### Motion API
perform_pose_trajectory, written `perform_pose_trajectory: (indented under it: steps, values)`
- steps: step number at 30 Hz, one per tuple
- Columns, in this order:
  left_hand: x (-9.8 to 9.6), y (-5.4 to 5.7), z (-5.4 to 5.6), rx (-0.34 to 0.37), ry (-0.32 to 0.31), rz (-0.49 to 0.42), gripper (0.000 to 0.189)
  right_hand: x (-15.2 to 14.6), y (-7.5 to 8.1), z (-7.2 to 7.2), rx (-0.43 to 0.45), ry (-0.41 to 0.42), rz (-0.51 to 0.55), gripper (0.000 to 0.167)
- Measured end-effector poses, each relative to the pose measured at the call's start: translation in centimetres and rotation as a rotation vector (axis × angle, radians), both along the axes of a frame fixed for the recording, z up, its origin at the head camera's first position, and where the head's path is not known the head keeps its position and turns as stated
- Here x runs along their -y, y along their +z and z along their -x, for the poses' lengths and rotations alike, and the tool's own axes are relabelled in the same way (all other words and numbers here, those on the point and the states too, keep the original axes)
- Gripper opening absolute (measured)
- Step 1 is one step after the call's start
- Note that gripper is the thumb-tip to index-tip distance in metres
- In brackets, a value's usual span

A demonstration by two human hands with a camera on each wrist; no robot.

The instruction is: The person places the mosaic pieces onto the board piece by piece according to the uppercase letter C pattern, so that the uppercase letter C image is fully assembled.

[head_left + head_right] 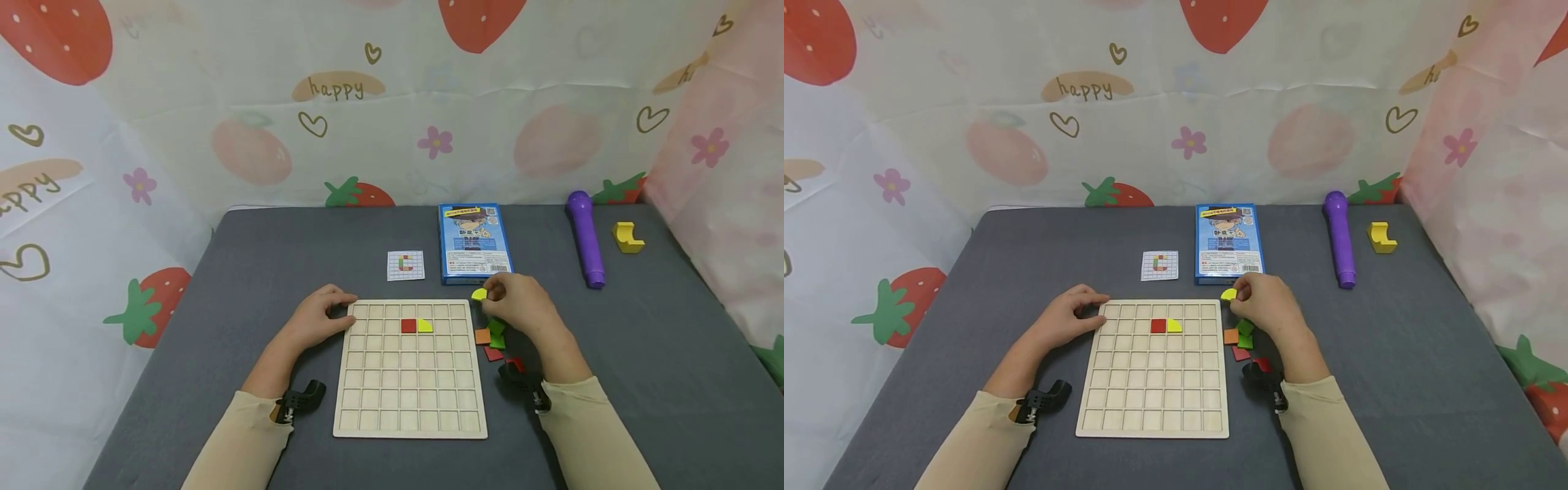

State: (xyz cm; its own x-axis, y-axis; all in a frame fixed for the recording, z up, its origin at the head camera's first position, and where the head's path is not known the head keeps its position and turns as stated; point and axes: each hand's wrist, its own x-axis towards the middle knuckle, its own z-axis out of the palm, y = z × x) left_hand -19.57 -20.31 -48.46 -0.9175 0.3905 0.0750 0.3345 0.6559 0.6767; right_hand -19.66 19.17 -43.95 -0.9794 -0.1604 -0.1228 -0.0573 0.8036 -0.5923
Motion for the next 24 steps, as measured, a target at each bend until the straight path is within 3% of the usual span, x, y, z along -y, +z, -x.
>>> perform_pose_trajectory:
  steps: [6,13,17,24]
  values:
    - [0.0,0.0,0.0,0.004,0.008,-0.002,0.042,1.8,2.7,-1.2,-0.03,0.055,0.19,0.027]
    - [0.1,0.1,-0.1,-0.005,0.012,0.016,0.041,5.8,5.2,-2.7,-0.039,0.127,0.233,0.024]
    - [0.0,0.2,-0.2,0.004,0.006,0.018,0.041,9.0,4.3,-3.4,-0.068,0.153,0.154,0.021]
    - [-0.2,0.2,-0.1,0.002,0.012,0.027,0.041,12.9,0.6,-3.4,-0.1,0.188,-0.059,0.021]
